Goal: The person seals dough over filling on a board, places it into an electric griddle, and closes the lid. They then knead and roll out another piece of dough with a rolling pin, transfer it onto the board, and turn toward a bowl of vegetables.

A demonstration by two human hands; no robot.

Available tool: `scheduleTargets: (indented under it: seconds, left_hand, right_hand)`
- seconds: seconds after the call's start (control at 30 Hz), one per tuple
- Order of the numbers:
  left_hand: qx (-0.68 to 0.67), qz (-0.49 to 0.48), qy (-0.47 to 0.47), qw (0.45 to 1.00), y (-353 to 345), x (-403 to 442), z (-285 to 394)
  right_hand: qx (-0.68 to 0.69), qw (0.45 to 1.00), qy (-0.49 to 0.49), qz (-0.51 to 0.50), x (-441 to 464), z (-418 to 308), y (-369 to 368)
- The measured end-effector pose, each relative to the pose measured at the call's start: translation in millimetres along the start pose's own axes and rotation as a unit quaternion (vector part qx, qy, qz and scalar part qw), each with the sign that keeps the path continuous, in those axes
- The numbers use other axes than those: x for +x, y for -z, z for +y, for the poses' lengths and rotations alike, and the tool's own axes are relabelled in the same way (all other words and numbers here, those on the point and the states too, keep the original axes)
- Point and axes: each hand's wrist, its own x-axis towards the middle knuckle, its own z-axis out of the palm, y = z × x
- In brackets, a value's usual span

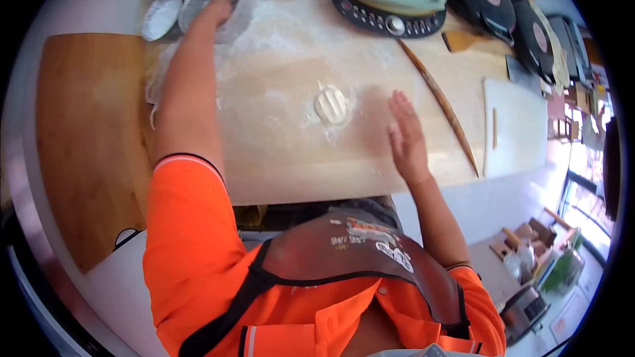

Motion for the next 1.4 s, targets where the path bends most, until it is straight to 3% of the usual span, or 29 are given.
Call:
scheduleTargets:
  seconds: [0.13, 0.17, 0.2, 0.23, 0.3, 0.37, 0.43, 0.47, 0.53, 0.57, 0.63, 0.83, 0.93, 1.03, 1.17, 1.4]
  left_hand:
    - [0.181, 0.028, 0.05, 0.982, 19.7, -0.6, 4.6]
    - [-0.089, 0.078, 0.083, 0.989, 24.4, -16.2, 10.7]
    - [-0.35, 0.124, 0.114, 0.921, 29.5, -37.9, 16.9]
    - [-0.583, 0.162, 0.138, 0.784, 32.8, -61.0, 21.5]
    - [-0.777, 0.143, 0.107, 0.604, 23.4, -101.2, 38.9]
    - [-0.739, 0.065, 0.05, 0.669, 2.7, -163.3, 97.9]
    - [-0.525, 0.051, 0.049, 0.848, -13.4, -225.0, 171.9]
    - [-0.538, 0.056, -0.037, 0.84, -71.0, -222.6, 171.7]
    - [-0.335, 0.059, -0.037, 0.94, -78.9, -269.1, 236.0]
    - [-0.263, 0.1, -0.078, 0.956, -93.5, -277.6, 252.8]
    - [-0.116, 0.179, -0.153, 0.965, -127.9, -291.3, 276.8]
    - [0.016, 0.149, -0.053, 0.987, -136.7, -300.1, 300.7]
    - [-0.05, 0.137, -0.009, 0.989, -144.8, -293.0, 292.0]
    - [-0.12, 0.185, -0.008, 0.975, -160.5, -295.3, 291.5]
    - [-0.06, 0.084, -0.184, 0.978, -161.1, -331.7, 325.8]
    - [-0.05, 0.088, -0.179, 0.979, -147.0, -369.0, 349.9]
  right_hand:
    - [-0.057, 0.996, -0.066, 0.033, -33.4, 19.4, 38.1]
    - [-0.056, 0.994, -0.08, 0.04, -38.7, 22.9, 44.2]
    - [-0.054, 0.993, -0.092, 0.047, -43.2, 26.5, 50.2]
    - [-0.059, 0.993, -0.088, 0.059, -46.2, 32.2, 55.5]
    - [-0.073, 0.99, -0.083, 0.082, -48.8, 44.3, 66.0]
    - [-0.074, 0.988, -0.093, 0.098, -50.4, 62.9, 75.3]
    - [-0.077, 0.985, -0.115, 0.108, -46.9, 74.4, 81.1]
    - [-0.074, 0.984, -0.12, 0.106, -45.7, 77.9, 83.1]
    - [-0.07, 0.983, -0.131, 0.105, -43.0, 87.1, 88.5]
    - [-0.073, 0.984, -0.125, 0.106, -43.8, 94.8, 88.4]
    - [-0.081, 0.985, -0.111, 0.104, -48.5, 113.8, 86.5]
    - [-0.256, 0.962, -0.086, 0.042, -67.3, 129.3, 89.2]
    - [-0.258, 0.963, -0.067, 0.035, -67.3, 147.9, 93.4]
    - [-0.211, 0.974, -0.068, 0.038, -83.9, 150.0, 103.2]
    - [-0.152, 0.985, -0.065, 0.055, -97.3, 149.4, 111.8]
    - [-0.114, 0.993, 0.006, 0.039, -91.3, 136.2, 111.9]
